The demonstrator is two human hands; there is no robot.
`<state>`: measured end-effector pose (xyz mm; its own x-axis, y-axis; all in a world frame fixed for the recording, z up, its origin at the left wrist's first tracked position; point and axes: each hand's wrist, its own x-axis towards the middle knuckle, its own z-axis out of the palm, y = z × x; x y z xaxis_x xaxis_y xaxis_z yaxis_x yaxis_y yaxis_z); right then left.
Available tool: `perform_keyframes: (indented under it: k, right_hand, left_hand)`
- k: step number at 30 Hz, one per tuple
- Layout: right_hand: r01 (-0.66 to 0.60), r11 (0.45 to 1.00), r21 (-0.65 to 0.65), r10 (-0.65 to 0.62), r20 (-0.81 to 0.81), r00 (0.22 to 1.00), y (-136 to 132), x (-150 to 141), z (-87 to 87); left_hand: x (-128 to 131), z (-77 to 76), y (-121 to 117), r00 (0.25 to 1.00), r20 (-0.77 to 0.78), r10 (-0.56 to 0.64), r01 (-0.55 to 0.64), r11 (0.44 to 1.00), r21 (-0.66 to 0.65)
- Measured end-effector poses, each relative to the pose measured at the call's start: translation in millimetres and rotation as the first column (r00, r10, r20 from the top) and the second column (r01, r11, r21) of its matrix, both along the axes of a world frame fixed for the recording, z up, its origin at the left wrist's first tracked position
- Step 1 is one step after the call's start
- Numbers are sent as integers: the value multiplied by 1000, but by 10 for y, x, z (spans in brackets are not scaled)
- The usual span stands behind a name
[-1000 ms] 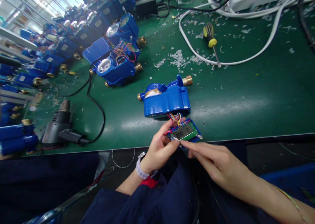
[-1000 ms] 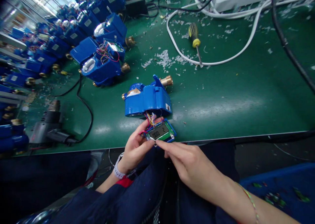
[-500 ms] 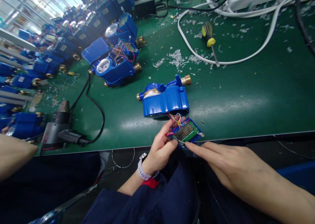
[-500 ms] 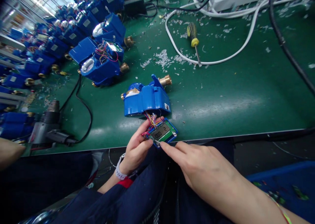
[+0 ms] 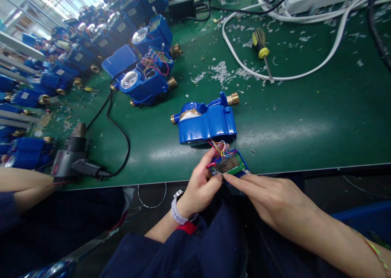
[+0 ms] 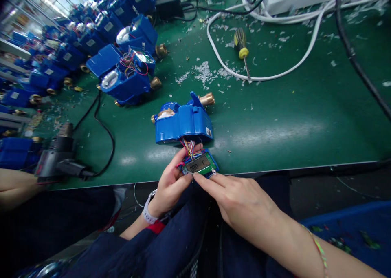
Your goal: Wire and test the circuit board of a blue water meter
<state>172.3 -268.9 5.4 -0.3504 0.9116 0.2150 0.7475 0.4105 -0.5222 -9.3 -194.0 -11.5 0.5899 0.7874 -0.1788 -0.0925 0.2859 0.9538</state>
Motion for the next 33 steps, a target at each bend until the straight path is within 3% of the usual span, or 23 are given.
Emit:
perform_keyframes:
  k: [3,7,11,14,17,21,24,26,28,30,33]
  right_hand:
    - [29,997,-77,-42,-173,984,3,-27,-18]
    - [20,966,-256,-137,-449,883,47,-59,24]
    - [-10,926,-378,-205,-524,827,87,-64,54]
    - [-13,902,-431,-239,-524,817,111,-58,69]
    - [-7,897,-441,-244,-509,826,132,-38,115]
    - [4,924,-383,-213,-504,837,126,35,197]
    - [203,931,-303,-332,-478,813,112,111,163]
    - [365,890,-274,-454,-442,774,116,145,74]
    - [414,848,-331,-525,-422,739,136,147,-35]
    - [330,821,-466,-539,-443,717,171,112,-126]
    - [124,791,-598,-520,-552,652,239,33,-177]
  left_hand:
    - [-7,4,15,1000,2,-25,25,1000,9]
    - [-63,3,64,994,-28,-105,106,993,53]
    - [-155,30,152,964,-197,-181,223,951,215]
    - [-200,74,216,916,-351,-193,323,875,361]
    - [-204,129,259,870,-476,-131,372,808,457]
    - [-184,200,303,736,-676,-35,508,687,519]
    - [-178,238,346,628,-777,48,633,548,546]
    - [-173,259,376,599,-796,86,680,471,562]
    - [-157,281,396,579,-809,101,706,434,560]
    - [-125,303,402,551,-830,88,729,434,529]
    - [-65,323,389,552,-834,11,726,486,487]
